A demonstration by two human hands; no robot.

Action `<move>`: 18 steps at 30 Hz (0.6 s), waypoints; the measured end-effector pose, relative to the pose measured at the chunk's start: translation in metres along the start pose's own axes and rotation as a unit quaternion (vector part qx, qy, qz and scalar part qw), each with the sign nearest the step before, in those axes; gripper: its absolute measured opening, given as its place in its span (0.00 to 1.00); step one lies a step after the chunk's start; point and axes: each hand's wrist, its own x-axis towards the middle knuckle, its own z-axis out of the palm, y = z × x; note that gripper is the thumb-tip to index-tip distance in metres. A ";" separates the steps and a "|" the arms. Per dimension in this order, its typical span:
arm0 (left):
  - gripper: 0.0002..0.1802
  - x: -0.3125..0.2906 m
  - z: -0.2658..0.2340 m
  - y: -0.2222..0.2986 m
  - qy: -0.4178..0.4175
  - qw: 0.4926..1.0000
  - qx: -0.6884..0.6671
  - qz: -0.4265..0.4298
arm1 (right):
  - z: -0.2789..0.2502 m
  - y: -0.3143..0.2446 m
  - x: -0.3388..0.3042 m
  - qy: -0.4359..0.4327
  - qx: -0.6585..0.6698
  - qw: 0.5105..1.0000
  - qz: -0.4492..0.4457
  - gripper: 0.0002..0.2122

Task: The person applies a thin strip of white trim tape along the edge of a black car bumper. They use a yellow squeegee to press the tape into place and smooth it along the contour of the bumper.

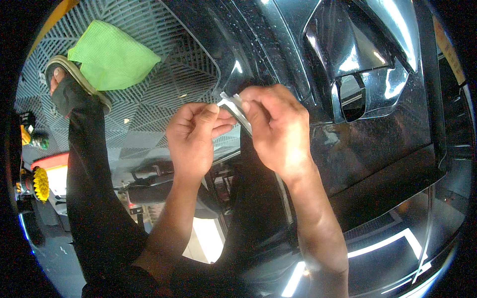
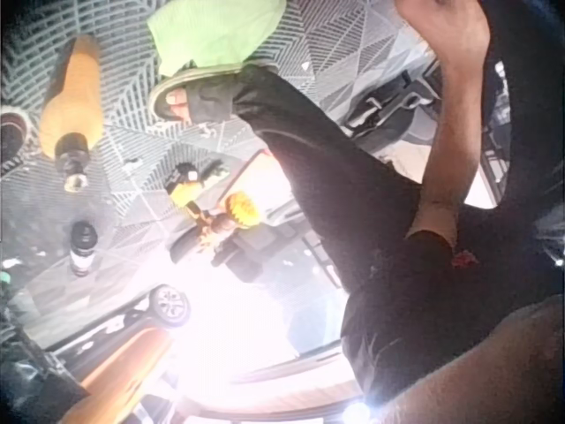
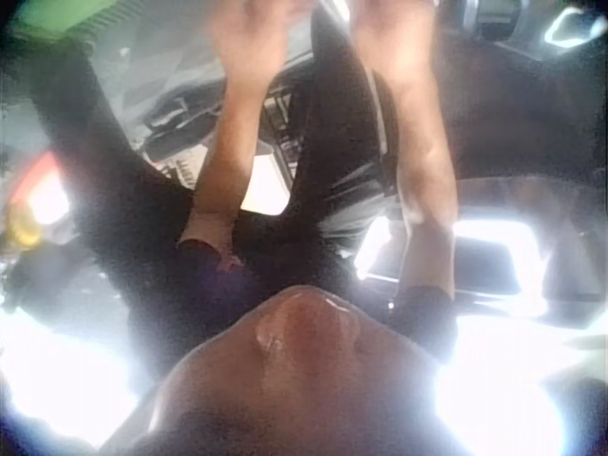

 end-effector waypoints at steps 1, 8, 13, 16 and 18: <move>0.11 0.000 0.000 0.000 -0.003 1.000 -0.001 -0.001 | 0.001 0.000 0.002 0.006 0.010 1.000 0.000 0.04; 0.11 0.001 -0.001 0.001 -0.005 1.000 0.009 0.004 | 0.011 0.000 0.007 0.028 0.006 1.000 -0.004 0.06; 0.11 0.001 -0.002 -0.001 -0.008 1.000 0.000 0.010 | 0.009 -0.001 0.007 0.012 -0.033 0.999 -0.026 0.06; 0.10 0.001 -0.001 0.001 0.000 1.000 -0.002 -0.002 | 0.009 -0.006 0.004 0.011 -0.063 0.998 -0.014 0.06; 0.10 -0.002 -0.002 0.001 -0.006 1.000 -0.006 -0.003 | 0.006 -0.009 -0.003 -0.003 -0.072 0.997 -0.004 0.05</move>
